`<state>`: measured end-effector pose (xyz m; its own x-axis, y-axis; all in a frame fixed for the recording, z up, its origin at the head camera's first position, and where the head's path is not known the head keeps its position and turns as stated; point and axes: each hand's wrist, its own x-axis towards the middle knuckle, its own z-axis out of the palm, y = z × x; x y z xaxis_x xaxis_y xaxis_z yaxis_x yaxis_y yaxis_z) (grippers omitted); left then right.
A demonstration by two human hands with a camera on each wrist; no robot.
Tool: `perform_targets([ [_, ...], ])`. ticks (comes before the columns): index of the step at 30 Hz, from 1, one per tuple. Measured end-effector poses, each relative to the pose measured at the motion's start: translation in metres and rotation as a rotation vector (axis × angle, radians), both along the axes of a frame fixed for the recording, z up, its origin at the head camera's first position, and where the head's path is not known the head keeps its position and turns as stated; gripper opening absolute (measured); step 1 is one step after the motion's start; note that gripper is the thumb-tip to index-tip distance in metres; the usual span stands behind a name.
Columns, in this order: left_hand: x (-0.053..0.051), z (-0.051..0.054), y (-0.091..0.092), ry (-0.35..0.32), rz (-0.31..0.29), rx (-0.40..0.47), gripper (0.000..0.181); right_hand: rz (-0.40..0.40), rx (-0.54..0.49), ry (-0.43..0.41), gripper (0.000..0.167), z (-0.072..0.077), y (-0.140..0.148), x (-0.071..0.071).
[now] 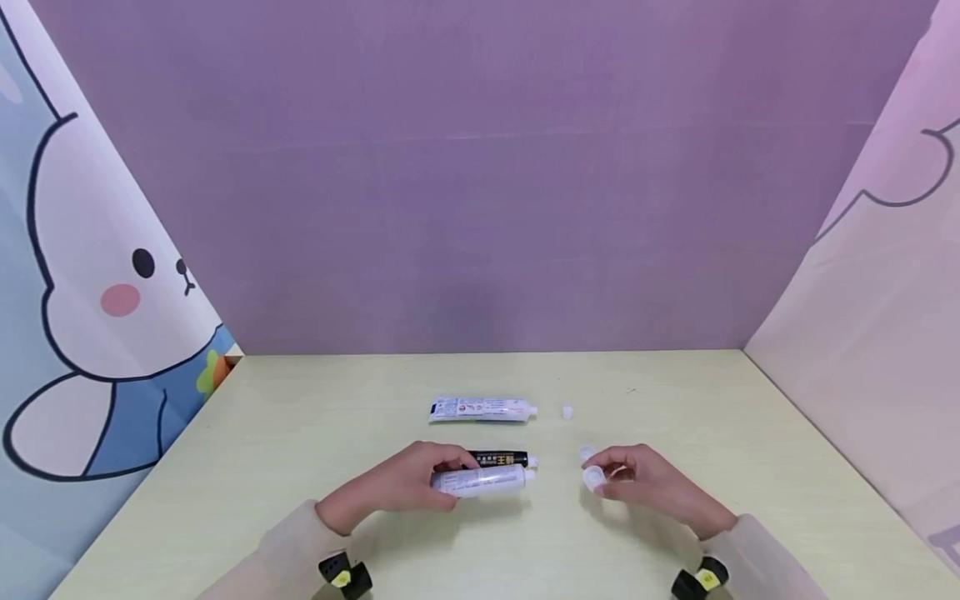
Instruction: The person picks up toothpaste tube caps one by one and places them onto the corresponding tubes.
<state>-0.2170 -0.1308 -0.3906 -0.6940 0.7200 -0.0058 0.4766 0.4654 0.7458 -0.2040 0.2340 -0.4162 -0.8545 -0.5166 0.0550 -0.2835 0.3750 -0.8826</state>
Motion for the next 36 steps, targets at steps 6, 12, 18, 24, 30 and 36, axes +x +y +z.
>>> perform_targets([
  [6,-0.001,0.006,0.005,0.034,0.000,0.028,0.040,-0.021,0.025,0.059,0.029,0.012,-0.004,-0.002],
  [12,-0.003,0.016,0.016,0.054,-0.020,0.050,0.038,-0.034,0.055,0.122,0.032,0.025,-0.010,-0.007],
  [18,-0.006,0.023,0.023,0.085,-0.011,0.038,0.036,-0.023,0.087,0.190,0.032,0.034,-0.014,-0.009],
  [24,-0.006,0.027,0.030,0.109,-0.007,0.025,0.036,-0.019,0.104,0.214,0.031,0.041,-0.019,-0.009],
  [30,-0.004,0.030,0.036,0.141,0.000,0.028,0.035,0.003,0.094,0.222,0.031,0.046,-0.029,-0.011],
  [36,-0.001,0.033,0.038,0.160,0.015,0.034,0.035,0.035,0.056,0.224,0.029,0.049,-0.034,-0.009],
])
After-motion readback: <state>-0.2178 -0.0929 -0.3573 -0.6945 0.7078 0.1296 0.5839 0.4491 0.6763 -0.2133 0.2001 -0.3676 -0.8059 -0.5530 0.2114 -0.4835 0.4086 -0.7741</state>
